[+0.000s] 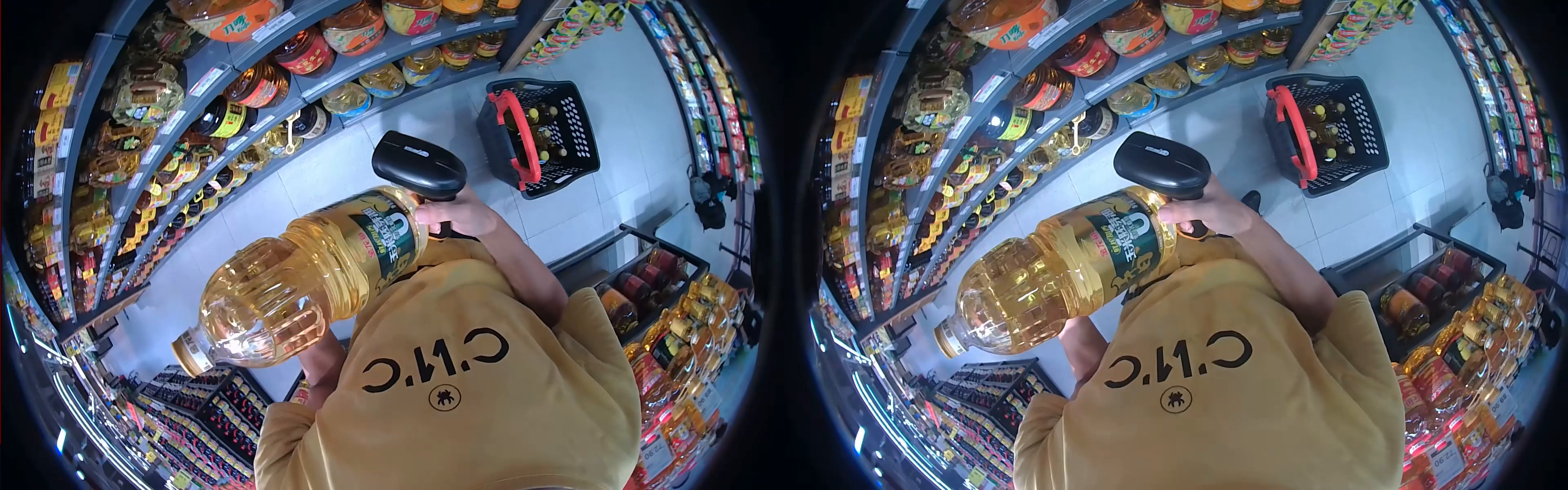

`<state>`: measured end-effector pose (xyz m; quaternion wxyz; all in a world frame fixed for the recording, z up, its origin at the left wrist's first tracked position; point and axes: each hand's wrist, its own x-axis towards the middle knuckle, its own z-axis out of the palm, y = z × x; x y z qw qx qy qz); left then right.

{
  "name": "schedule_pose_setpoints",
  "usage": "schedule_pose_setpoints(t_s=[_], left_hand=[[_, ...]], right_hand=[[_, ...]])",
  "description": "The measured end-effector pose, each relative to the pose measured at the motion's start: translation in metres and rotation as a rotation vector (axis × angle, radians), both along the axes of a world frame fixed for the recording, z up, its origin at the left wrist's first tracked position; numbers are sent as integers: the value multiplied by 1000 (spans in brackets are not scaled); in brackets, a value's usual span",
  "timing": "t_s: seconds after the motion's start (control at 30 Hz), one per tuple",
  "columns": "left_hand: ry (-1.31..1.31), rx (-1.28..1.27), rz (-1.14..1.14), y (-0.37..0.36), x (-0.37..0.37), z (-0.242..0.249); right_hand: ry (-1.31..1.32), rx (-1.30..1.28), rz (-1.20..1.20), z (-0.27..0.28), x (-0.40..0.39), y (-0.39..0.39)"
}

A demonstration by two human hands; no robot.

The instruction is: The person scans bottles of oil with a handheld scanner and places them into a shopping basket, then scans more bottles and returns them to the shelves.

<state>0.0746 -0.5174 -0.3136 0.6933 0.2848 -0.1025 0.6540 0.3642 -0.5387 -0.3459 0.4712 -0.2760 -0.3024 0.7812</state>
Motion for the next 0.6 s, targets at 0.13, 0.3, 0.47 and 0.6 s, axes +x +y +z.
schedule_pose_setpoints(t_s=[0.13,0.3,0.47,0.6], left_hand=[[-20,21,6,-5,0,-1],[-51,21,13,-10,-2,-3],[-81,36,10,-15,-3,-8],[-114,41,15,-17,-9,-13]], right_hand=[[-28,63,12,4,3,1],[-129,88,13,19,10,-1],[-158,125,-35,21,5,-10],[-216,140,-19,25,4,-13]])
